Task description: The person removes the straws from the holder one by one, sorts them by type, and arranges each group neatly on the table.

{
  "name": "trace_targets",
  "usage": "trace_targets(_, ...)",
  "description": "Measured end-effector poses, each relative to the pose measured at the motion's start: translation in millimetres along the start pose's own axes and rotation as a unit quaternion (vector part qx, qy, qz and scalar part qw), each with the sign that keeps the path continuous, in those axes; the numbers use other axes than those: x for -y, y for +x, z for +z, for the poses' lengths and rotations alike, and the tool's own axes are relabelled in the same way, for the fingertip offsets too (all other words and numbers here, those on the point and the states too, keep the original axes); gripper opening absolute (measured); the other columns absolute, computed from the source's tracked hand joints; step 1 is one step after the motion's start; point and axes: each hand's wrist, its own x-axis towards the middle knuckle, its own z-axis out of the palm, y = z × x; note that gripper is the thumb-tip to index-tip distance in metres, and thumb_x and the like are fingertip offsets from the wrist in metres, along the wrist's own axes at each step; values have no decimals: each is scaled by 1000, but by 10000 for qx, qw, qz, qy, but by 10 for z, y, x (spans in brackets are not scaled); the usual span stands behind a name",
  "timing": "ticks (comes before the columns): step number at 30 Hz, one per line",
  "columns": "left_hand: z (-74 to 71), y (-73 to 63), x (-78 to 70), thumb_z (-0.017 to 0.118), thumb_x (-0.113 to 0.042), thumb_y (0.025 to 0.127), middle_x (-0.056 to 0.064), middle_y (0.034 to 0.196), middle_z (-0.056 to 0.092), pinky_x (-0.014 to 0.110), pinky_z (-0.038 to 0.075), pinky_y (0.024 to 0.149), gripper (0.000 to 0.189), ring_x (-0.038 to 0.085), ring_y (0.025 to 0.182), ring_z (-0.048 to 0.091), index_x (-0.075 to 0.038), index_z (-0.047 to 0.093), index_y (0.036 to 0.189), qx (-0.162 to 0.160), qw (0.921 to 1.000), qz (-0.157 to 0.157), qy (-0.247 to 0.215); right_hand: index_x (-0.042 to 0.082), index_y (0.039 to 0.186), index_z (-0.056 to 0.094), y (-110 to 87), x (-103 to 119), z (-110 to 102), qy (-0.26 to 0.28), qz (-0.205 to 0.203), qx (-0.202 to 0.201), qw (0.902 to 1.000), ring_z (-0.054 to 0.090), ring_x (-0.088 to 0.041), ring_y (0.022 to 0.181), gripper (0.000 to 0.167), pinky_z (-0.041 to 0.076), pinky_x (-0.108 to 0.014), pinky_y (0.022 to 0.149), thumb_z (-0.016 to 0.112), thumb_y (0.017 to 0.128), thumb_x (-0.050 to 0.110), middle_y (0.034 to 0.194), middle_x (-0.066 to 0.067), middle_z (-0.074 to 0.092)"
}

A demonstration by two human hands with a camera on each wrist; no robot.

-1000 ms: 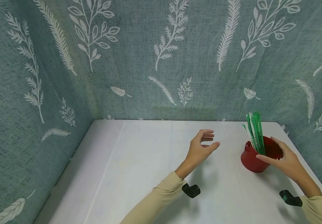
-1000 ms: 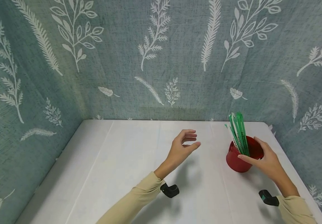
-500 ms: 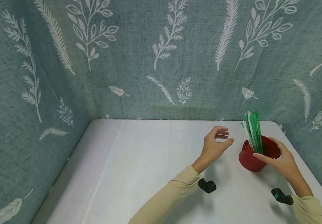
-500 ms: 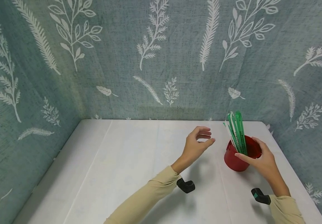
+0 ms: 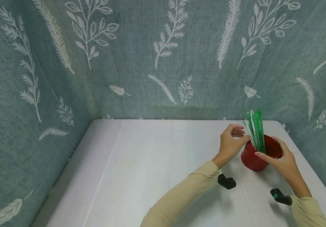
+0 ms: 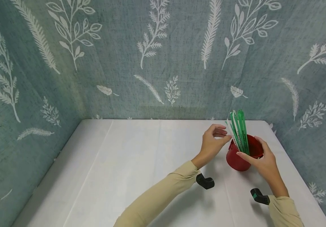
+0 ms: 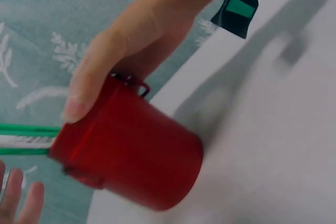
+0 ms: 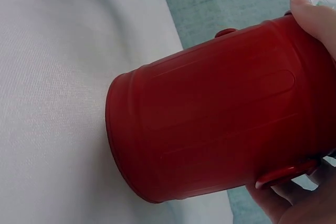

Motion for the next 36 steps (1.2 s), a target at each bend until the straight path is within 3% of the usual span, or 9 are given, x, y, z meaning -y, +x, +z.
trace_targets(8, 200, 83, -14, 72, -9, 84, -1, 86, 62, 12, 49, 65, 21, 2, 77, 57, -8, 59, 100, -520, 9986, -81, 60, 11, 152, 18, 28, 40, 28, 156, -82, -55, 9998, 38, -24, 107, 88, 39, -9, 66, 71, 85, 33, 135, -23, 39)
trace_targets(14, 274, 115, -28, 70, -4, 85, 1, 85, 63, 9, 48, 66, 16, -2, 74, 55, -6, 61, 98, -608, 9978, 180, 179, 14, 152, 18, 5, 29, 18, 210, 24, -149, 9997, 38, -20, 106, 88, 39, -8, 66, 72, 85, 33, 135, -22, 39)
trace_targets(22, 273, 128, -37, 67, -6, 88, 3, 90, 62, 9, 50, 66, 20, 0, 80, 57, -8, 63, 107, -626, 9965, 545, 53, 14, 152, 18, -14, 26, 13, 178, 176, -162, 9996, 36, -28, 109, 89, 39, -9, 66, 71, 85, 35, 136, -23, 38)
trace_targets(29, 227, 159, -90, 66, -5, 89, 10, 94, 60, 14, 54, 61, 27, 8, 81, 61, -8, 57, 115, -637, 9947, 658, -458, 14, 152, 17, -6, 4, 18, 211, 204, -128, 9995, 36, -33, 112, 89, 39, -9, 67, 70, 85, 37, 137, -23, 38)
trace_targets(36, 92, 151, -355, 61, 3, 89, 20, 94, 58, 24, 58, 58, 26, 19, 79, 62, 2, 53, 114, -666, 9880, 988, -979, 18, 152, 18, -6, -16, 22, 210, 202, -125, 9995, 36, -30, 112, 88, 40, -9, 68, 71, 85, 37, 138, -21, 38)
